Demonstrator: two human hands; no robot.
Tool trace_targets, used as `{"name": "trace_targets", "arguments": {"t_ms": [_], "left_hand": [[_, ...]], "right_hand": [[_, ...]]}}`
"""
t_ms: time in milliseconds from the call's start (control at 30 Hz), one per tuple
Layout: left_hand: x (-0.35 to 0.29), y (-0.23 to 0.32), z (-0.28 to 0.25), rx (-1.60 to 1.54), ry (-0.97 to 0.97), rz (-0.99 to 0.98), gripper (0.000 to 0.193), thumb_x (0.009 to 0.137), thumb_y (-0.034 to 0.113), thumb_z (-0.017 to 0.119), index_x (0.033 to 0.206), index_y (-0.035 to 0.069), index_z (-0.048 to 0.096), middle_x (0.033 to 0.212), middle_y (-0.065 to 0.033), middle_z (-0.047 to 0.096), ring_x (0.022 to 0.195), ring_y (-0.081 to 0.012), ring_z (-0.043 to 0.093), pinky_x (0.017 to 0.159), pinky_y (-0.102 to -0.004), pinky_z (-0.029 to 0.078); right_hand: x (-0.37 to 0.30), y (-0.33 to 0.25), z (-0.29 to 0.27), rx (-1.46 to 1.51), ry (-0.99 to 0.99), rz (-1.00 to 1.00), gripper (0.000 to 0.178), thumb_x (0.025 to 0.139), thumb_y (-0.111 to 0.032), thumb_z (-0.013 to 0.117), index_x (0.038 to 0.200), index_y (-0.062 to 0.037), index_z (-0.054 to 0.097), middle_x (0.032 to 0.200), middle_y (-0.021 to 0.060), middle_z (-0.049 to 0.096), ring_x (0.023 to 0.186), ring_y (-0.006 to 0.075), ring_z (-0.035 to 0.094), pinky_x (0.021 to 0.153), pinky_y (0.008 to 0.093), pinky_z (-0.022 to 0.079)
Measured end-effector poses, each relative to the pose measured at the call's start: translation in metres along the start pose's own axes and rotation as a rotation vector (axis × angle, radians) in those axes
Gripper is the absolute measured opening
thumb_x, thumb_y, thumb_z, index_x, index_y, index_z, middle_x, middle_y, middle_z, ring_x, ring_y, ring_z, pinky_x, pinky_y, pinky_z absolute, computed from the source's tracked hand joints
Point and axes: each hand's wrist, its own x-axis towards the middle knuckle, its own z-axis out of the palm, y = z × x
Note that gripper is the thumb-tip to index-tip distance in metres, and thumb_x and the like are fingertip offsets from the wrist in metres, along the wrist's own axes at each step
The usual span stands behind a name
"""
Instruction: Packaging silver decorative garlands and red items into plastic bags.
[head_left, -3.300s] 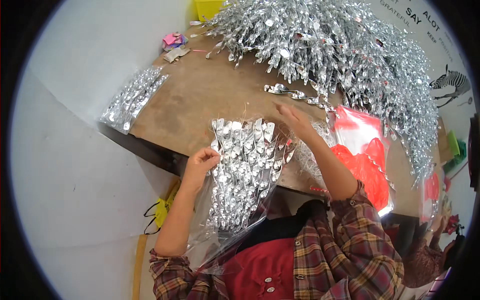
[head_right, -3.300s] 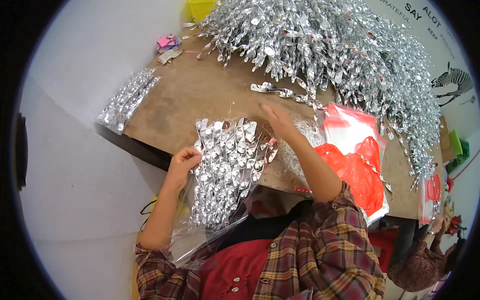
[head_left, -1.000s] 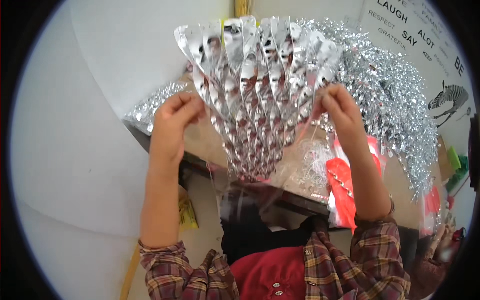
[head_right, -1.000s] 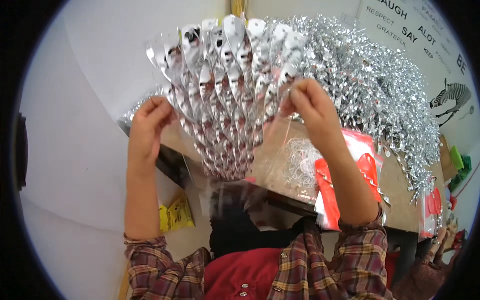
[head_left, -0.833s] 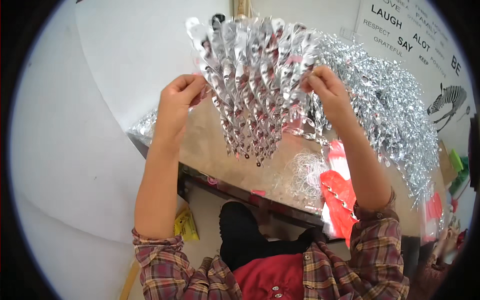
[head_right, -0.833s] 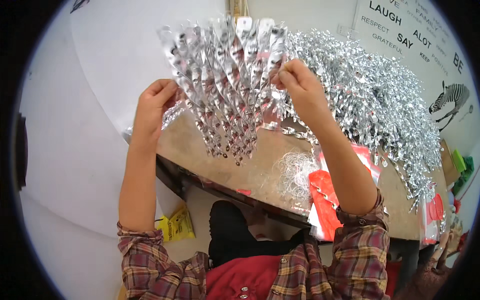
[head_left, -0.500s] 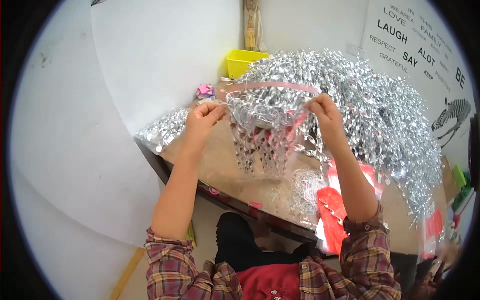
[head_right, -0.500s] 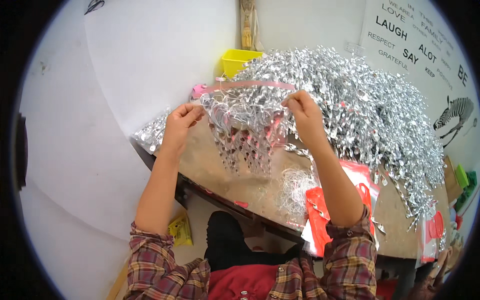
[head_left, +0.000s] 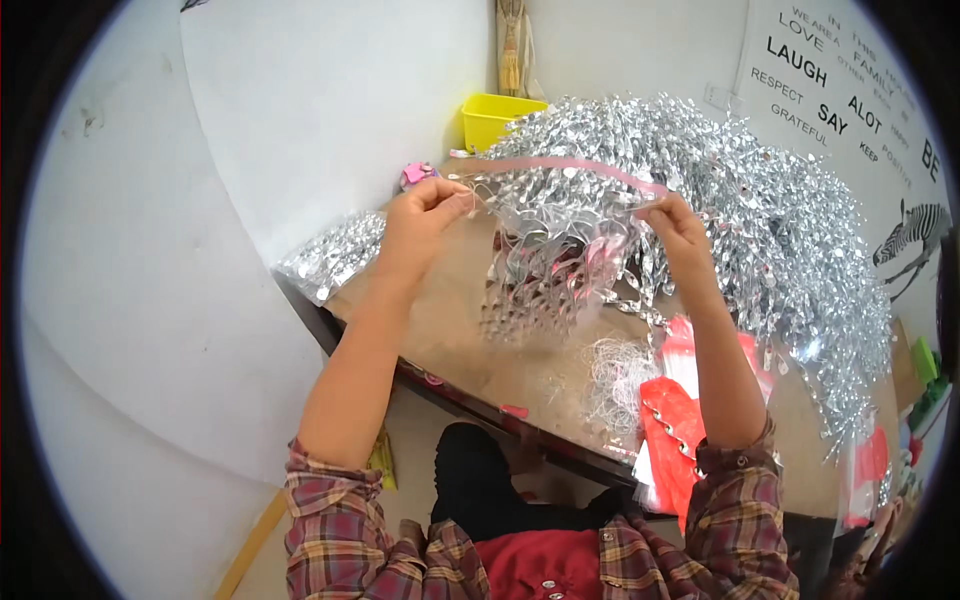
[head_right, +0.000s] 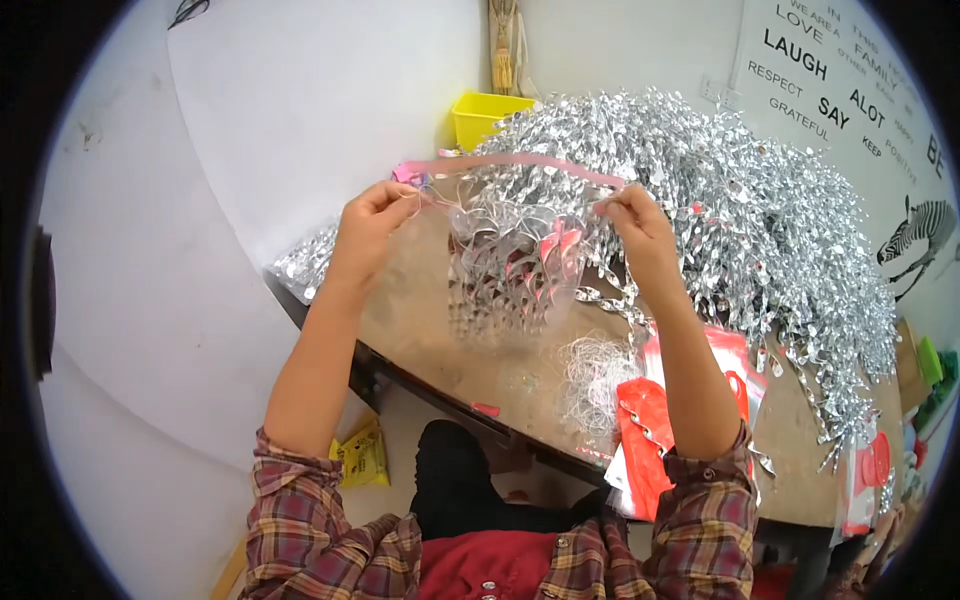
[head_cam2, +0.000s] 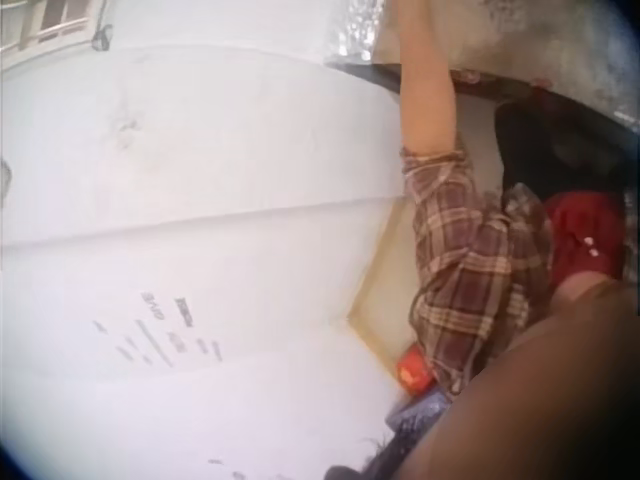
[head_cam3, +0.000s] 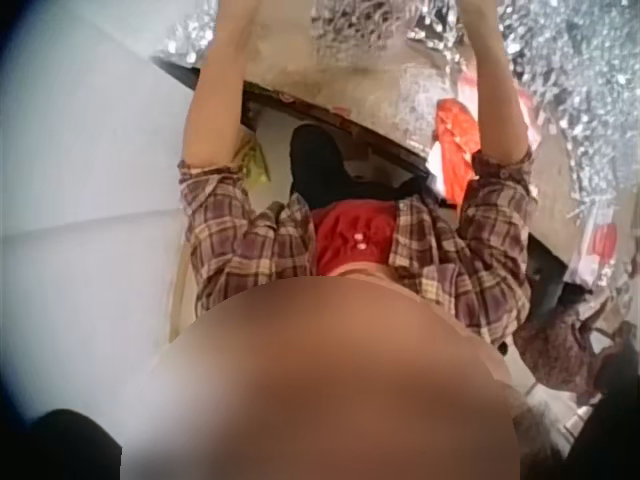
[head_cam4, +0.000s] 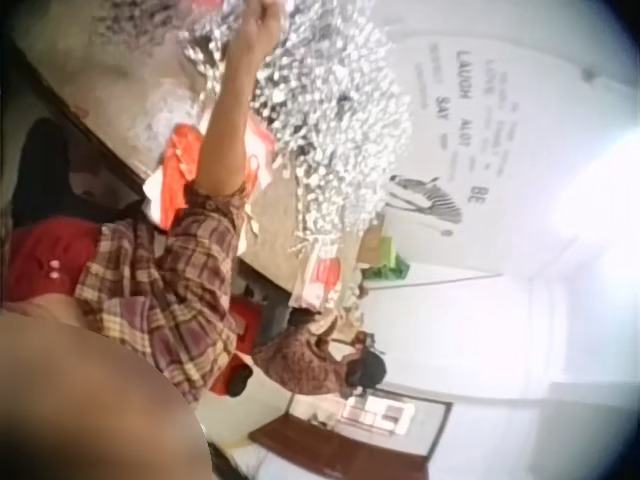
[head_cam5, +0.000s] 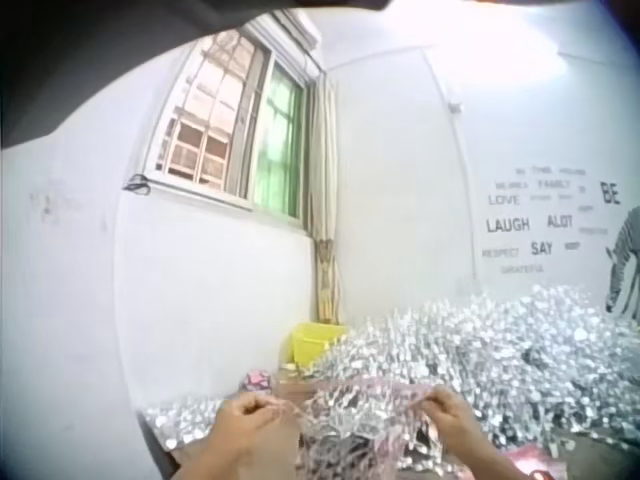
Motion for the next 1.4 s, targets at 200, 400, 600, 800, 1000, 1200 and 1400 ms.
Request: {"name": "trace_targets", "arguments": {"t_ms": [200, 400, 600, 800, 1000, 1200, 1400], "left_hand": [[0.0, -0.009, 0.003, 0.098, 0.004, 0.032, 0.009, 0.086, 0.012, 0.06, 0.089, 0.004, 0.062, 0.083, 0.0015, 0.062, 0.074, -0.0056, 0.05, 0.07, -0.0223, 0.041], [0.008, -0.012, -0.001, 0.039, -0.025, 0.07, 0.005, 0.087, 0.008, 0.057, 0.089, 0.003, 0.059, 0.085, -0.0015, 0.064, 0.077, -0.0072, 0.054, 0.073, -0.0227, 0.043], [0.012, -0.018, -0.001, 0.055, 0.011, 0.111, 0.005, 0.087, 0.006, 0.055, 0.089, 0.002, 0.058, 0.084, -0.0041, 0.064, 0.079, -0.009, 0.06, 0.074, -0.0231, 0.047], [0.014, -0.019, -0.002, 0.048, 0.048, 0.11, 0.007, 0.087, 0.006, 0.055, 0.092, 0.001, 0.058, 0.086, -0.0036, 0.064, 0.08, -0.0095, 0.059, 0.074, -0.0232, 0.047], [0.01, -0.02, -0.007, -0.002, 0.009, -0.029, 0.009, 0.089, 0.011, 0.057, 0.095, 0.005, 0.058, 0.086, -0.0006, 0.062, 0.08, -0.0076, 0.057, 0.074, -0.0223, 0.044], [0.011, -0.021, -0.014, -0.053, 0.063, -0.045, 0.007, 0.089, 0.012, 0.058, 0.092, 0.006, 0.058, 0.085, -0.0009, 0.063, 0.078, -0.007, 0.056, 0.071, -0.0221, 0.044], [0.008, -0.017, -0.013, -0.091, 0.077, -0.018, 0.006, 0.089, 0.01, 0.056, 0.092, 0.006, 0.057, 0.087, -0.0025, 0.064, 0.077, -0.0083, 0.057, 0.071, -0.022, 0.044]], "right_hand": [[-0.001, 0.013, -0.001, 0.016, 0.002, -0.017, 0.012, 0.093, -0.012, 0.049, 0.093, -0.0046, 0.057, 0.091, 0.0024, 0.061, 0.091, 0.0104, 0.055, 0.087, 0.0262, 0.04], [0.005, 0.008, 0.001, -0.022, -0.031, -0.03, 0.012, 0.093, -0.013, 0.048, 0.093, -0.0046, 0.057, 0.091, 0.0031, 0.062, 0.092, 0.011, 0.055, 0.09, 0.0279, 0.04], [0.008, 0.011, 0.01, 0.006, -0.004, -0.084, 0.013, 0.093, -0.014, 0.048, 0.088, -0.0027, 0.053, 0.087, 0.0046, 0.061, 0.085, 0.0117, 0.055, 0.084, 0.0275, 0.042], [0.015, -0.006, 0.024, 0.091, 0.009, -0.087, 0.01, 0.09, -0.012, 0.05, 0.091, -0.002, 0.052, 0.085, 0.0048, 0.059, 0.083, 0.0115, 0.055, 0.08, 0.0263, 0.043], [0.029, -0.004, 0.04, 0.188, -0.079, -0.01, 0.021, 0.085, -0.012, 0.058, 0.103, -0.0015, 0.054, 0.086, 0.0038, 0.06, 0.083, 0.0104, 0.057, 0.076, 0.0243, 0.042], [0.026, -0.03, 0.039, -0.016, -0.116, -0.113, 0.034, 0.084, -0.01, 0.06, 0.115, -0.0008, 0.052, 0.077, 0.0007, 0.059, 0.077, 0.0075, 0.055, 0.073, 0.0233, 0.041], [0.025, -0.027, 0.023, -0.04, 0.022, -0.071, 0.033, 0.084, -0.007, 0.057, 0.116, -0.0003, 0.05, 0.073, -0.0034, 0.054, 0.069, 0.0037, 0.047, 0.066, 0.0208, 0.037]]}}
